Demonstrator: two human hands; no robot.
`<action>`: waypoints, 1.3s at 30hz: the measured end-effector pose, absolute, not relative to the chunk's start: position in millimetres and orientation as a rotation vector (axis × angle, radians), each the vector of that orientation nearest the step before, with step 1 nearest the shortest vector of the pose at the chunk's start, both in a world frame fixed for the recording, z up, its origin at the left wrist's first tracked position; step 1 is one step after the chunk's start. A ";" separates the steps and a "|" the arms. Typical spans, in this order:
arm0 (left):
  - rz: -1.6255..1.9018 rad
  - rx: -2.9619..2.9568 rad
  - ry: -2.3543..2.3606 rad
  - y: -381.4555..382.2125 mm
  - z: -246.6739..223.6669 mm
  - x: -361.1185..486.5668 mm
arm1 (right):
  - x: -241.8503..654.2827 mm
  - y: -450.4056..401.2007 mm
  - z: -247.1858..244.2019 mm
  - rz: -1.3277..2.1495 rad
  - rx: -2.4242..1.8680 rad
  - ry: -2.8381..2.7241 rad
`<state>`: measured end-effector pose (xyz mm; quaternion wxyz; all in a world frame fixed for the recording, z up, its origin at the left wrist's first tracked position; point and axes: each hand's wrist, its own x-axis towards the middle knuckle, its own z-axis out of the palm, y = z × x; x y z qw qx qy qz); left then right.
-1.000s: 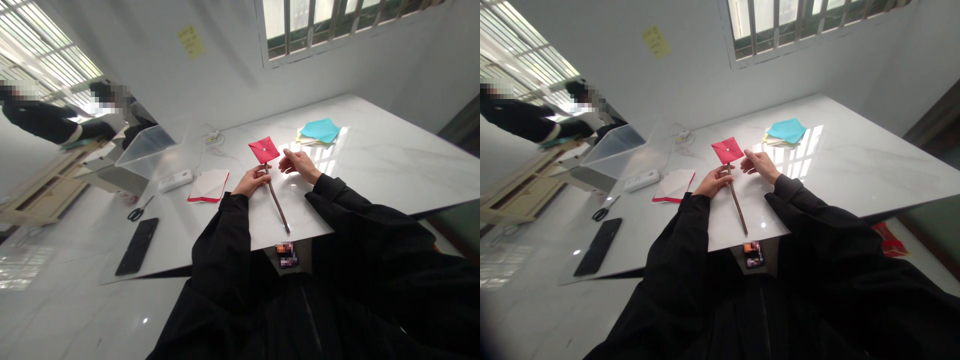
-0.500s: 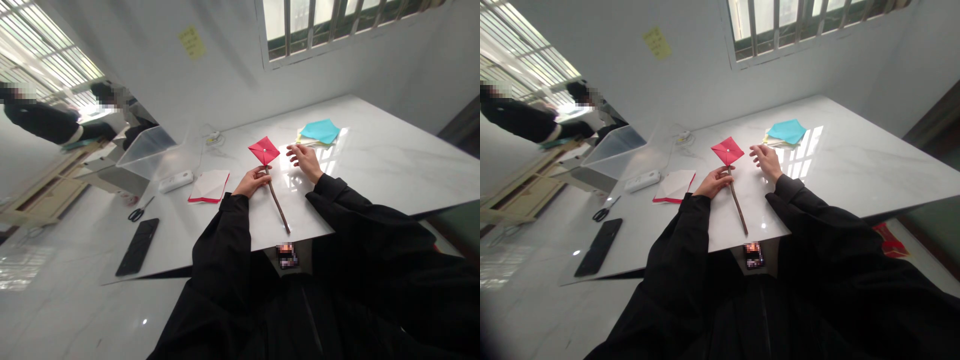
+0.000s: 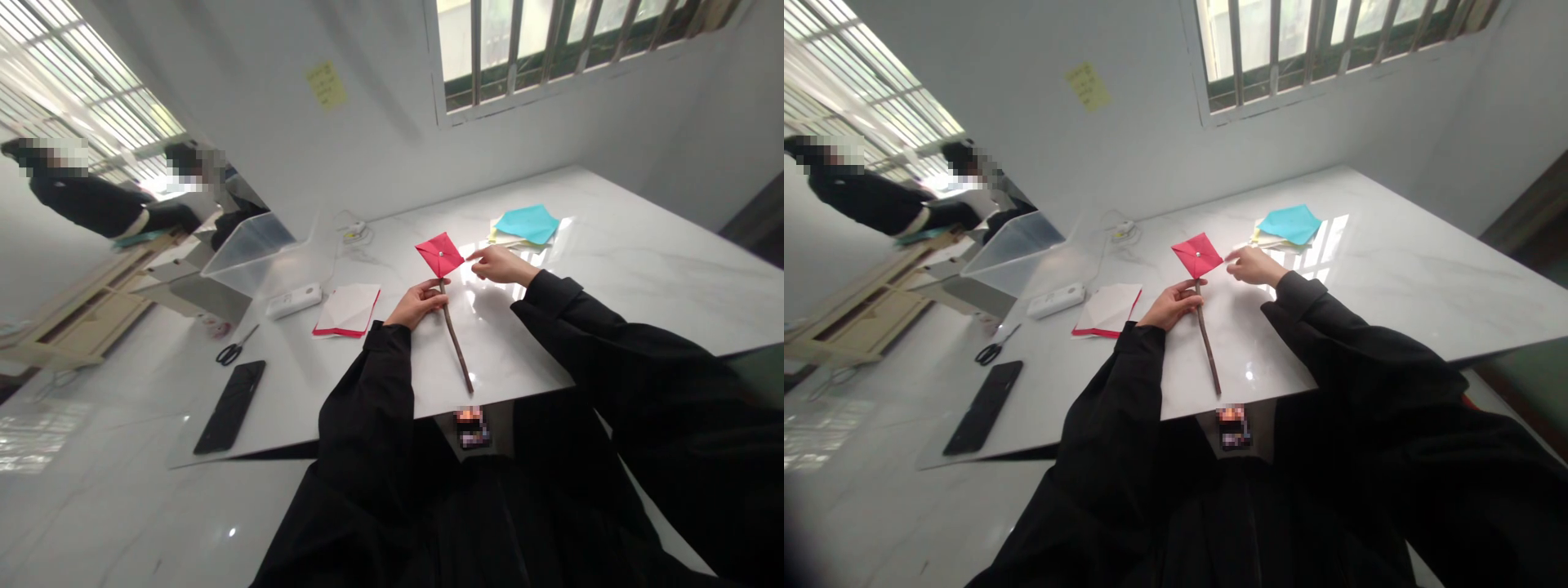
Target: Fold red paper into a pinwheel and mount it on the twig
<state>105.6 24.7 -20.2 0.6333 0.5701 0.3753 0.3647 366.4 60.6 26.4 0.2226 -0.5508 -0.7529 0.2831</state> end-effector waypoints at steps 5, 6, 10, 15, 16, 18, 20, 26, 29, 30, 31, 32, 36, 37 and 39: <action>0.835 1.297 0.858 25.1 -22.0 105.6 | 366.5 56.2 13.4 0.750 -1.513 -2.053; 0.837 1.293 0.863 25.0 -21.8 105.7 | 366.7 55.6 8.5 0.656 -1.543 -2.000; 0.836 1.287 0.862 24.9 -21.1 105.8 | 365.9 54.2 -3.5 0.489 -1.583 -1.857; 0.847 1.289 0.860 25.0 -21.1 106.0 | 360.8 47.8 10.1 0.502 -1.557 -1.850; 0.850 1.285 0.862 25.0 -21.2 106.3 | 360.1 45.9 14.5 0.622 -1.501 -1.914; 0.851 1.278 0.870 24.8 -21.3 106.7 | 359.9 43.4 22.1 0.954 -1.280 -2.035; 0.854 1.276 0.880 24.6 -21.2 107.1 | 361.8 44.4 26.1 1.152 -1.066 -2.001; 0.847 1.280 0.899 23.2 -18.0 107.8 | 364.6 54.7 17.3 0.539 -1.494 -1.831; 0.866 1.264 0.912 22.8 -17.7 108.9 | 360.9 49.3 18.6 0.773 -1.411 -2.065; 0.886 1.250 0.919 22.8 -17.9 109.3 | 360.4 47.1 21.7 0.952 -1.278 -2.137; 0.908 1.235 0.925 22.7 -18.1 109.7 | 360.7 45.6 25.7 1.134 -1.118 -2.169; 0.928 1.222 0.930 22.5 -18.2 110.1 | 361.8 45.2 29.7 1.280 -0.963 -2.149; 0.939 1.209 0.931 21.4 -16.7 111.0 | 366.9 53.4 33.2 1.277 -0.897 -1.828; 0.937 1.206 0.933 21.1 -15.9 111.2 | 366.8 55.9 29.0 1.177 -0.996 -1.779; 0.953 1.190 0.944 20.7 -14.3 111.9 | 363.7 57.9 16.2 1.026 -1.166 -1.770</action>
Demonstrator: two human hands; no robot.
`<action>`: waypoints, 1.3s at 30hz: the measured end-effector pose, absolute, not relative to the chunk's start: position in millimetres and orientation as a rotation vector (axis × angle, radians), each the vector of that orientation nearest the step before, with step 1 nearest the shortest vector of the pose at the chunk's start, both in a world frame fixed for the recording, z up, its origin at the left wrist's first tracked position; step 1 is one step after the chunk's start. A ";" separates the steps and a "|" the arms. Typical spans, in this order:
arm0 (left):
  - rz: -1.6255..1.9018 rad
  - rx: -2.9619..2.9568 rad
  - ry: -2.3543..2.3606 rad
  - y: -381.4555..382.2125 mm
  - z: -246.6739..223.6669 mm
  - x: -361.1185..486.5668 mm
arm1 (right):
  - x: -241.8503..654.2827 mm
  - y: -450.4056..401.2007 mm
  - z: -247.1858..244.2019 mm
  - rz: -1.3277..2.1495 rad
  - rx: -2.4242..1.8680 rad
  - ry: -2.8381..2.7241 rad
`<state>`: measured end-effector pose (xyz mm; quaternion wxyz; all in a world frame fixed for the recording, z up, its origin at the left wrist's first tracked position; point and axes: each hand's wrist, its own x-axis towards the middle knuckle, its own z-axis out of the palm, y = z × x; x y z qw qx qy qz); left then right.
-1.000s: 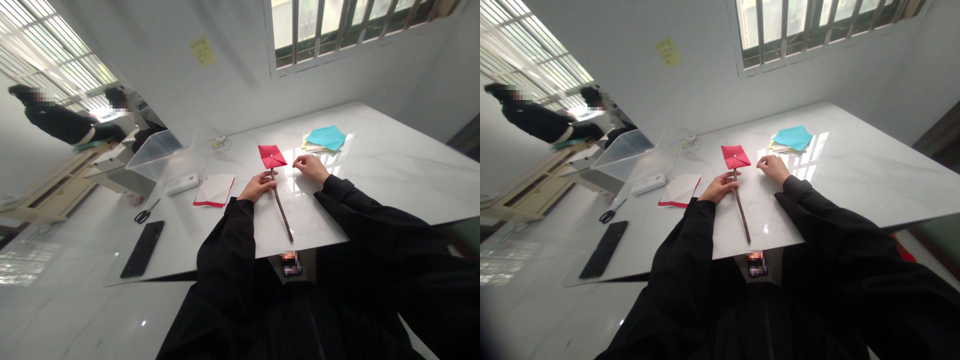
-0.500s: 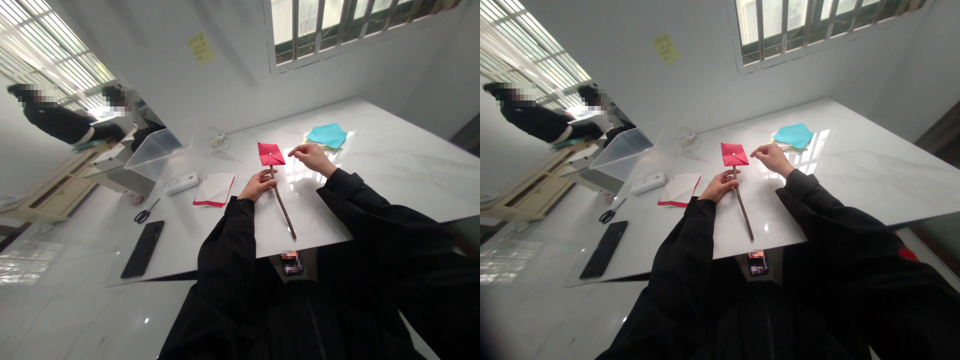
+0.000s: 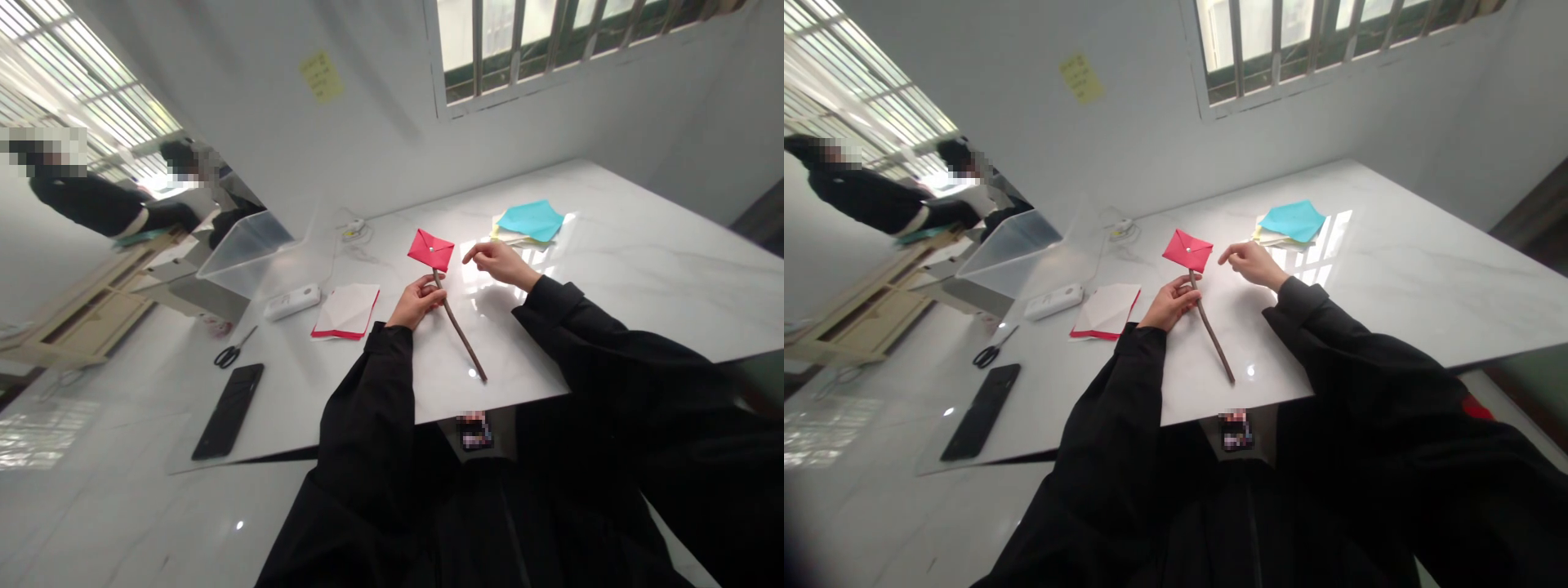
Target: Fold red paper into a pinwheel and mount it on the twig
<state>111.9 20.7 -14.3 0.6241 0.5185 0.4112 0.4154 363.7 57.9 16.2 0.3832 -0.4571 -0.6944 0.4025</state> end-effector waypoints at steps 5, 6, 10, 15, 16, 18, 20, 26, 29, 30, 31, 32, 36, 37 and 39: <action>1.061 1.119 0.968 21.6 -12.8 115.0 | 344.4 43.4 -8.5 1.410 -1.096 -1.986; 1.079 1.113 0.966 21.9 -13.0 115.6 | 340.3 39.3 -9.1 1.491 -1.071 -1.995; 1.122 1.104 0.948 22.1 -13.7 116.9 | 330.2 28.8 -3.4 1.658 -0.946 -1.998; 1.171 1.012 0.967 23.3 -12.6 115.4 | 331.8 26.4 0.4 1.744 -0.864 -1.933; 1.196 0.966 0.967 24.0 -12.1 114.3 | 332.9 26.1 0.7 1.760 -0.861 -1.926; 1.262 0.865 0.954 25.9 -11.2 111.4 | 334.7 25.3 1.9 1.789 -0.856 -1.935; 1.342 0.783 0.931 27.9 -10.9 108.0 | 336.1 24.4 3.7 1.811 -0.843 -1.964; 1.472 0.711 0.777 32.1 -14.4 101.6 | 340.1 26.3 5.3 1.853 -0.769 -2.106; 1.479 0.712 0.730 32.9 -16.3 101.7 | 341.2 28.0 4.7 1.843 -0.738 -2.166; 1.479 0.724 0.730 33.0 -16.6 101.9 | 341.3 28.3 4.7 1.837 -0.731 -2.184; 1.477 0.740 0.739 33.1 -16.6 102.1 | 341.2 28.4 4.8 1.833 -0.726 -2.196; 1.474 0.759 0.756 33.2 -16.5 102.2 | 341.1 28.5 5.1 1.833 -0.721 -2.204; 1.474 0.783 0.831 33.9 -15.4 102.7 | 341.4 28.7 6.6 1.828 -0.700 -2.229; 1.478 0.771 0.837 34.2 -15.3 102.7 | 341.7 28.8 7.0 1.820 -0.699 -2.243; 1.484 0.737 0.840 34.8 -15.5 102.9 | 342.4 28.7 7.6 1.808 -0.708 -2.265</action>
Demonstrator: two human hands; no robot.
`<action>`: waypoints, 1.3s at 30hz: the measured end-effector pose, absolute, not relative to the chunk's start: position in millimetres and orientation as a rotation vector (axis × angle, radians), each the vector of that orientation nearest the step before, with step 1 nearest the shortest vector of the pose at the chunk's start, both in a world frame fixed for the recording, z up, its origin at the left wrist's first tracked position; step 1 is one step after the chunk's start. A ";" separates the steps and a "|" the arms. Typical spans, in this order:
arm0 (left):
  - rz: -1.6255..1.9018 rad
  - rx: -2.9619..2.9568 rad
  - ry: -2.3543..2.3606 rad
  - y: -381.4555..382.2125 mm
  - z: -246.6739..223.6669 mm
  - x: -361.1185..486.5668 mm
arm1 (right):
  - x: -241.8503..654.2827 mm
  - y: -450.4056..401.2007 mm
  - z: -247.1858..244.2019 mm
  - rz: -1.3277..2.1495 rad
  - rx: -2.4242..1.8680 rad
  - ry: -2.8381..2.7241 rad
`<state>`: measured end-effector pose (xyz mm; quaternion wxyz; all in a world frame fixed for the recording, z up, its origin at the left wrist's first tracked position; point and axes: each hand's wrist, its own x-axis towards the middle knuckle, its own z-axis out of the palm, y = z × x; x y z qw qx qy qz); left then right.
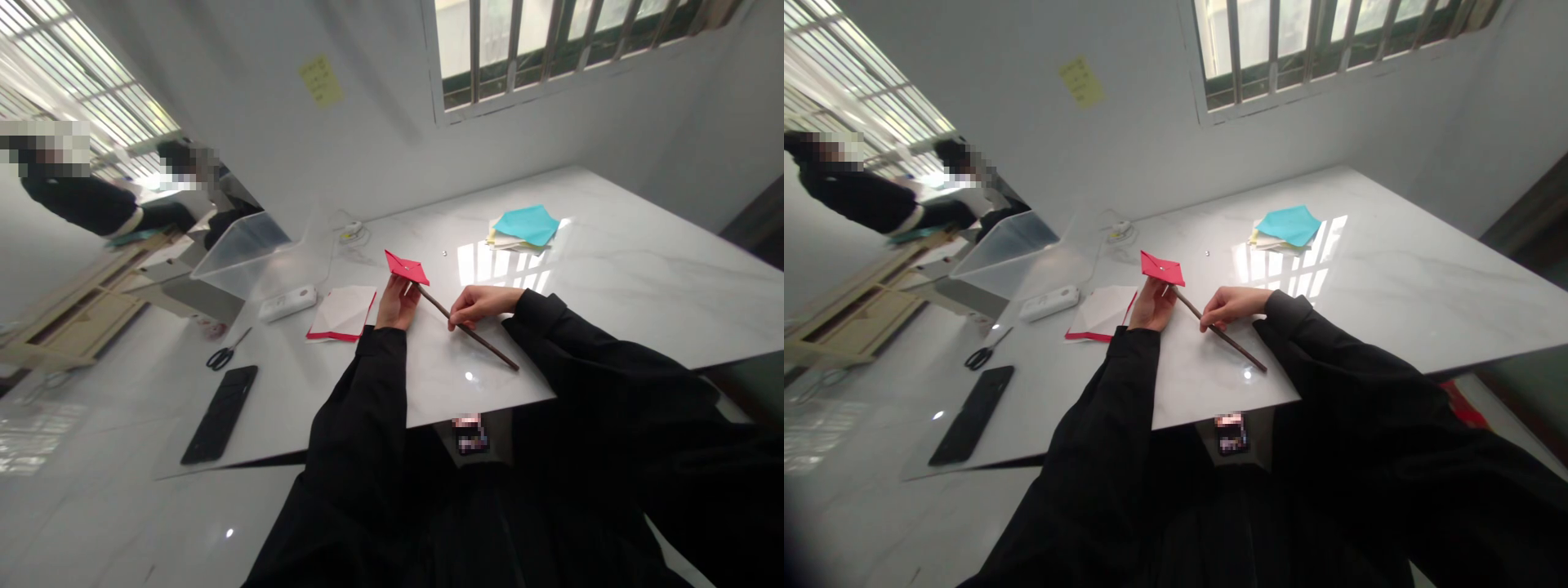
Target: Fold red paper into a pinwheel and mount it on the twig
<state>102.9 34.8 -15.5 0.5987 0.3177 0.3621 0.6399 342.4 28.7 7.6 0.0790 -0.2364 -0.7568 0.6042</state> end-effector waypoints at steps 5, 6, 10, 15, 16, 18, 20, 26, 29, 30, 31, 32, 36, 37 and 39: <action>1.479 0.619 0.841 36.1 -16.5 103.6 | 340.1 28.5 4.5 1.821 -0.854 -2.018; 1.476 0.598 0.835 36.3 -16.4 103.8 | 338.8 29.2 3.1 1.829 -0.892 -1.901; 1.463 0.548 0.824 37.2 -15.6 105.0 | 331.0 38.3 -2.3 1.941 -0.965 -1.371; 1.411 0.584 0.857 38.2 -15.7 106.2 | 316.1 57.7 -2.3 2.086 -0.993 -1.008; 1.406 0.596 0.865 38.5 -16.1 106.3 | 313.1 60.3 -2.1 2.102 -0.980 -0.992; 1.398 0.613 0.880 39.2 -16.9 106.7 | 308.6 62.7 -2.2 2.115 -0.948 -0.977; 1.388 0.616 0.877 39.6 -17.5 107.5 | 306.8 62.1 -3.3 2.115 -0.905 -0.975; 1.364 0.514 0.819 39.3 -15.6 116.2 | 310.2 58.1 -7.6 2.122 -0.835 -0.931; 1.352 0.501 0.792 38.0 -12.9 120.7 | 309.4 58.6 -8.1 2.127 -0.848 -0.923; 1.349 0.506 0.787 37.6 -12.2 121.5 | 308.8 58.6 -8.1 2.125 -0.852 -0.926; 1.346 0.512 0.783 37.3 -11.7 121.9 | 308.1 58.6 -8.0 2.120 -0.857 -0.927; 1.345 0.520 0.782 37.1 -11.4 122.0 | 307.4 58.4 -7.9 2.113 -0.861 -0.926; 1.340 0.560 0.794 38.1 -13.7 119.2 | 306.1 57.6 -7.8 2.106 -0.866 -0.913; 1.338 0.570 0.800 38.8 -14.9 118.1 | 306.0 57.6 -8.0 2.110 -0.865 -0.912; 1.335 0.588 0.813 40.2 -17.6 115.9 | 306.0 58.0 -8.7 2.115 -0.857 -0.914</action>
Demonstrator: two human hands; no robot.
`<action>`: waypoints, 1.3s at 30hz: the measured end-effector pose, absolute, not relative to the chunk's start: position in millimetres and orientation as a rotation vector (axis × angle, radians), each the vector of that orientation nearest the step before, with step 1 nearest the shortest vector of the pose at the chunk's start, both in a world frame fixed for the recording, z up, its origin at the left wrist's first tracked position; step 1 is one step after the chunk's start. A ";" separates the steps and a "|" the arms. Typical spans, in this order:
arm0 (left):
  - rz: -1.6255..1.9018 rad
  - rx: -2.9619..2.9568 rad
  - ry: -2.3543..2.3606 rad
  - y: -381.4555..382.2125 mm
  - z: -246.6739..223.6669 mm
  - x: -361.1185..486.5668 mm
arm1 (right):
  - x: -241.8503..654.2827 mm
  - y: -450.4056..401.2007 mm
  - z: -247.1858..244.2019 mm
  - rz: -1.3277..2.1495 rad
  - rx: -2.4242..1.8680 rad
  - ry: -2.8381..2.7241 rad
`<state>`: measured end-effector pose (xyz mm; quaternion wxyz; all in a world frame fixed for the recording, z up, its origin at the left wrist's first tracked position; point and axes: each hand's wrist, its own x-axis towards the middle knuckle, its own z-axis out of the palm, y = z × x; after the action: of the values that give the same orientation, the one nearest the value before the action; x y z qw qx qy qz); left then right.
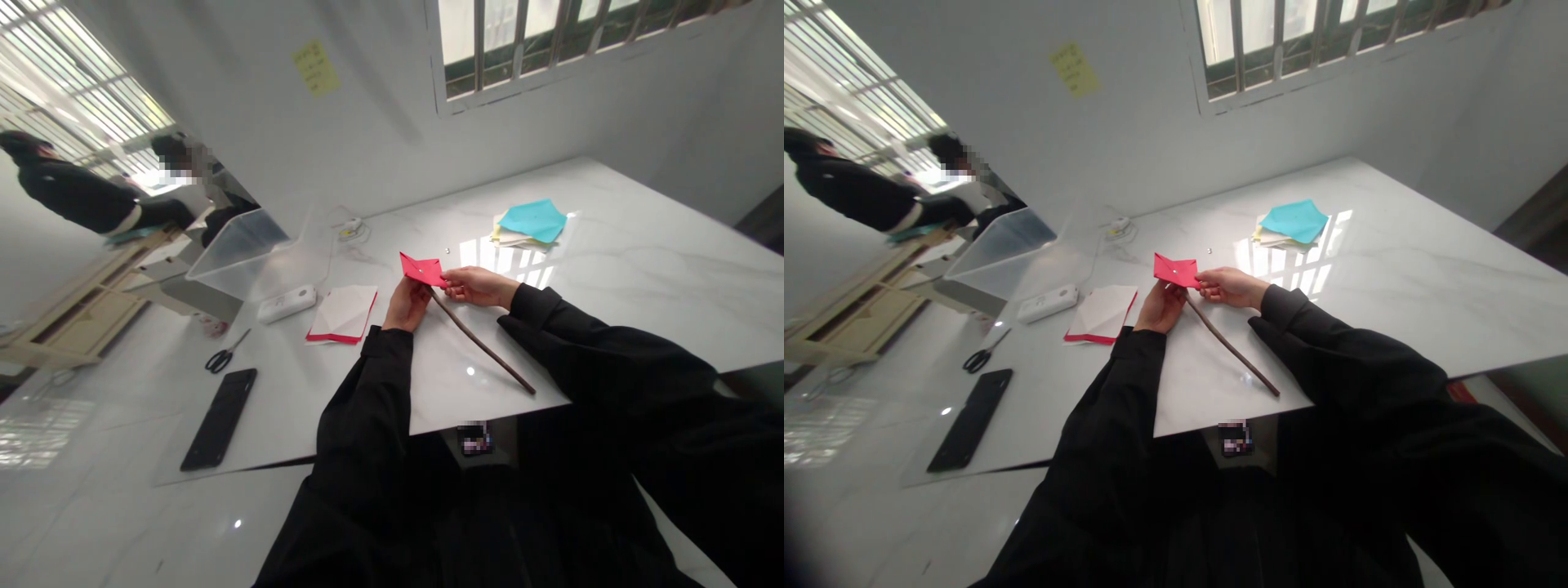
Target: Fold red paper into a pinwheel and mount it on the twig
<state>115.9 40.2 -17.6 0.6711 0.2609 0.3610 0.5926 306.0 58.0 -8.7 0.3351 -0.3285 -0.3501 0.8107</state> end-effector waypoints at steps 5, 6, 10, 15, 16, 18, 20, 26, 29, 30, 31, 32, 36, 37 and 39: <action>1.343 0.619 0.837 43.0 -21.5 113.4 | 305.1 59.3 -10.9 2.103 -0.856 -0.914; 1.347 0.617 0.840 43.2 -21.4 113.6 | 304.8 59.3 -11.2 2.101 -0.859 -0.915; 1.362 0.604 0.839 42.9 -19.6 115.5 | 304.3 58.6 -11.3 2.083 -0.853 -0.919; 1.370 0.596 0.854 42.8 -17.6 118.4 | 304.5 57.3 -9.8 2.071 -0.850 -0.923; 1.374 0.599 0.849 43.0 -17.6 119.0 | 304.3 57.1 -9.5 2.069 -0.851 -0.924; 1.385 0.610 0.837 43.6 -18.0 120.0 | 304.2 56.7 -8.8 2.062 -0.851 -0.922; 1.389 0.630 0.832 44.6 -18.9 120.0 | 304.3 56.4 -8.0 2.049 -0.847 -0.907; 1.455 0.729 0.925 50.4 -23.2 110.1 | 308.5 57.2 -6.5 2.022 -0.873 -0.805; 1.485 0.819 1.062 52.8 -26.5 104.5 | 311.2 58.4 -7.5 1.962 -0.869 -0.810; 1.487 0.863 1.113 53.2 -27.5 103.3 | 312.2 58.9 -8.0 1.930 -0.871 -0.829; 1.484 0.914 1.160 53.5 -28.4 102.4 | 313.2 59.4 -8.4 1.893 -0.877 -0.857; 1.477 0.968 1.201 53.5 -28.9 101.8 | 314.2 59.9 -8.8 1.853 -0.890 -0.892; 1.532 1.104 1.312 51.8 -25.5 100.6 | 317.0 60.9 -9.5 1.679 -0.956 -1.042; 1.572 1.101 1.308 50.7 -23.2 100.8 | 317.0 60.6 -9.3 1.647 -0.963 -1.077; 1.630 1.047 1.229 47.6 -18.0 102.3 | 315.9 59.0 -8.6 1.599 -0.976 -1.154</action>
<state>102.3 47.6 -18.0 0.4110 0.4159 0.4885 0.6477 315.9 59.0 -8.6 0.4535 -0.3954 -0.4675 0.6477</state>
